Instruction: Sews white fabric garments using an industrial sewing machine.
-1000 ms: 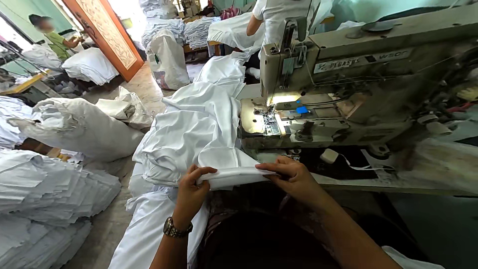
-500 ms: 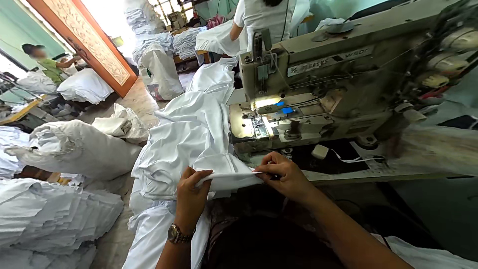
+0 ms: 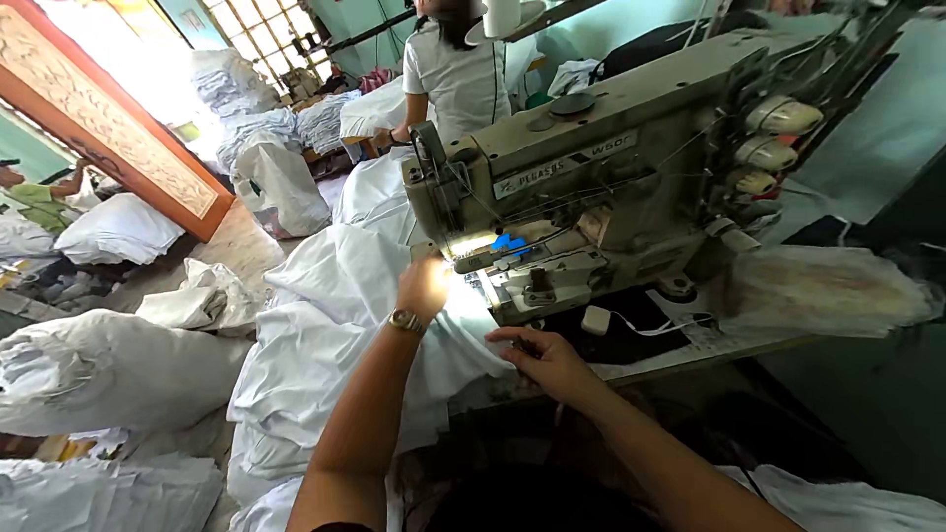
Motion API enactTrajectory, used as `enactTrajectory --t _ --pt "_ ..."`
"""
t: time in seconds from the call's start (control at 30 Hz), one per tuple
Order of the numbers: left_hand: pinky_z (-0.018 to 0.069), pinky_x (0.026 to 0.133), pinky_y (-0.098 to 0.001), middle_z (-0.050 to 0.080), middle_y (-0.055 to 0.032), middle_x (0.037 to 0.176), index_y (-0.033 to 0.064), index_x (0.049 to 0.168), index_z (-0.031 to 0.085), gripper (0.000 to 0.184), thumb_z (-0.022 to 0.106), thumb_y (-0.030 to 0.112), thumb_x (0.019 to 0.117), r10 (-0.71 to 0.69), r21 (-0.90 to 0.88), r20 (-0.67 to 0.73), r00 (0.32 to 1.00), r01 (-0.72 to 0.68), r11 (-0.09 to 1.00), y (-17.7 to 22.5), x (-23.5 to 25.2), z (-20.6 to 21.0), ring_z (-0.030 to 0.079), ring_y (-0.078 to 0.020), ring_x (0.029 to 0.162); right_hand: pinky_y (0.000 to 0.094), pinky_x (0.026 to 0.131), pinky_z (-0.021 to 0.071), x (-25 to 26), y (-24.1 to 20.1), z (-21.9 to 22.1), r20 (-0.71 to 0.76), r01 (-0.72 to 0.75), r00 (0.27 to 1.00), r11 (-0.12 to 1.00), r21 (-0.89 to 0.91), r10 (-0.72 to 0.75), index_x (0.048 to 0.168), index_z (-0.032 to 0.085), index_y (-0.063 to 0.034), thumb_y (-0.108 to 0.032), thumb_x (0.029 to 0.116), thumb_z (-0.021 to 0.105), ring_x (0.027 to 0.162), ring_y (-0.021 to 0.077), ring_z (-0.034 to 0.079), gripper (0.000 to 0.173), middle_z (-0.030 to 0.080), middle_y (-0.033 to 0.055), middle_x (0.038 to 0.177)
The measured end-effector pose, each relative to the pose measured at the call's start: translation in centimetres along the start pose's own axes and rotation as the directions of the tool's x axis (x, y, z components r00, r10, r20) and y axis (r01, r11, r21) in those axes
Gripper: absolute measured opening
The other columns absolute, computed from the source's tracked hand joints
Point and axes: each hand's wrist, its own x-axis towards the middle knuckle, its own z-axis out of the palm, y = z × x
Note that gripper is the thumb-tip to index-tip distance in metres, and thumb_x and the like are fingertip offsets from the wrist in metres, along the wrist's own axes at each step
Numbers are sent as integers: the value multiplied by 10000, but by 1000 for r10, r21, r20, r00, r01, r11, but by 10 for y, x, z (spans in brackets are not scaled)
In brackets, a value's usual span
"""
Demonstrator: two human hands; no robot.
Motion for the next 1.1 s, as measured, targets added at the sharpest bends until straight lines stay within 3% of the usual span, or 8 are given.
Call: enactTrajectory --t 0.07,0.17,0.3,0.47,0.7,0.77,1.0,1.1 --pt "483 985 -621 680 -279 1143 -62 1136 690 304 717 148 919 -22 -140 -18 1000 20 990 -5 26 9 642 -431 1123 183 559 540 13 -3 2 -33 11 999 1000 -18 -11 1205 720 -78 -158 1021 601 607 4 605 233 713 -21 909" --pt "476 1013 -568 681 -265 1149 -64 1144 676 399 787 203 869 -86 -229 -12 996 80 970 -7 40 12 636 -391 1141 188 571 555 16 -6 7 -55 17 998 1000 -18 -18 1214 722 -76 -152 1022 593 615 17 624 243 720 -8 919" --pt "476 996 -575 678 -272 1122 -81 1102 677 348 776 161 872 -122 -243 -20 992 113 963 -6 39 14 637 -396 1121 171 566 548 9 -5 10 -52 18 998 1000 -18 -19 1234 719 -77 -141 1025 590 610 1 621 254 734 -12 947" --pt "503 927 -564 697 -235 1032 -48 1015 698 326 806 197 829 -66 -252 -57 996 50 966 -12 41 18 662 -363 1035 171 570 552 10 -3 13 -74 22 997 999 -28 -24 1241 718 -74 -141 1028 584 621 3 630 260 738 -11 967" --pt "489 971 -566 709 -228 1076 -31 1087 710 332 796 187 851 49 -220 -84 995 -67 973 -15 49 14 661 -363 1079 176 585 560 19 -3 14 -95 31 995 999 -22 -33 1219 724 -64 -127 1022 583 635 9 641 250 741 -7 949" --pt "486 995 -557 705 -216 1113 -15 1145 695 376 796 216 866 51 -236 -100 994 -74 969 -19 56 16 654 -353 1106 183 590 566 29 0 15 -105 59 993 998 -17 -60 1185 725 -43 -132 1022 580 645 12 647 235 739 -2 943" --pt "469 1025 -544 682 -240 1174 -28 1177 679 428 835 175 834 -1 -162 -83 997 -13 987 -24 67 14 632 -380 1148 189 597 587 44 16 21 -230 161 962 986 39 -148 1080 752 -38 -82 990 602 665 21 674 181 755 -9 949" --pt "420 1107 -512 656 -235 1258 -27 1227 666 462 827 132 825 -1 -188 -90 996 -16 982 -22 67 10 582 -368 1248 175 620 590 47 40 30 -313 366 882 930 -14 -352 1092 760 -45 -81 983 630 714 4 682 173 763 3 1005"
